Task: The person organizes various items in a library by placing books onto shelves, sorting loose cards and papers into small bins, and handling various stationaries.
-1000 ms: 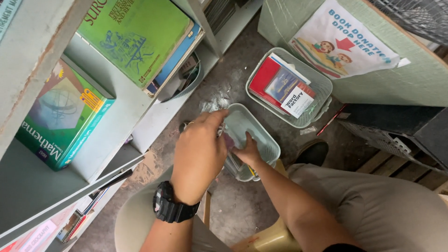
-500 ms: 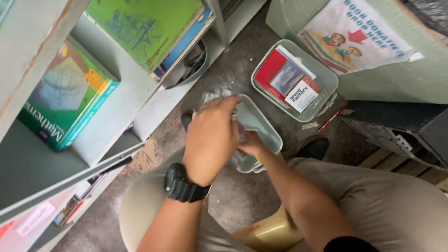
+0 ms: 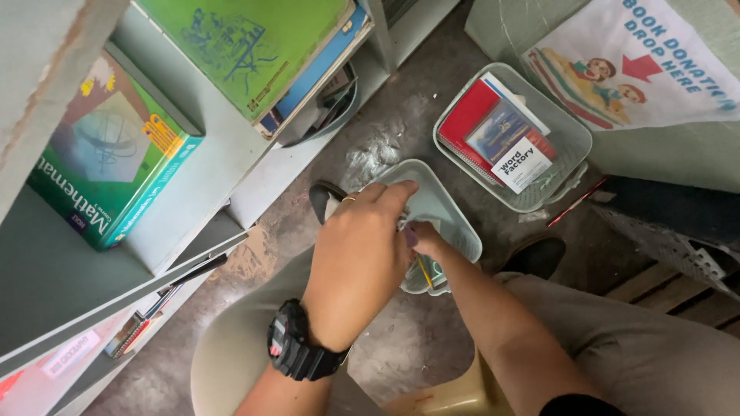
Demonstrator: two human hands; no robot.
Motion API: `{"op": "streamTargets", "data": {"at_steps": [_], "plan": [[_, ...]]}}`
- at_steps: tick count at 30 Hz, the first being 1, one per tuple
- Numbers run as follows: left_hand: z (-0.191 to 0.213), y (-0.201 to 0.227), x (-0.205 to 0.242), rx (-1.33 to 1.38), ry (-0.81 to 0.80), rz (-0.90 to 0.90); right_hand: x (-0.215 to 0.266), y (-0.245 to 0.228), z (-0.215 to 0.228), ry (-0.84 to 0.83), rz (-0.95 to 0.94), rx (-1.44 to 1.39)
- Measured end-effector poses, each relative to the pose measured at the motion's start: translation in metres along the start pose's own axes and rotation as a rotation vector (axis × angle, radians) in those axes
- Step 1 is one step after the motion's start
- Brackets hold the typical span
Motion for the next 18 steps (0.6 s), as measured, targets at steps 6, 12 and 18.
{"op": "streamTargets", "data": {"at_steps": [6,12,18], "plan": [[-0.003,-0.001,-0.004,0.005,-0.013,0.008,0.001,-0.001,0.005,-0.079,-0.092,-0.067],[-0.005,-0.006,0.000,-0.025,-0.011,0.040,0.012,0.010,0.014,-0.142,-0.186,-0.119],[0.001,-0.004,-0.001,-0.003,-0.009,0.048,0.068,-0.018,0.045,-0.165,-0.235,-0.332]]}}
Point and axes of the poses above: each hand's wrist, its own x-axis away from the middle knuckle, its own z-axis out of the back of the hand, y = z × x, the point moved 3 cm from there along -x, towards the middle knuckle, and after that the axes turned 13 degrees about -z, right-handed, at the moved point
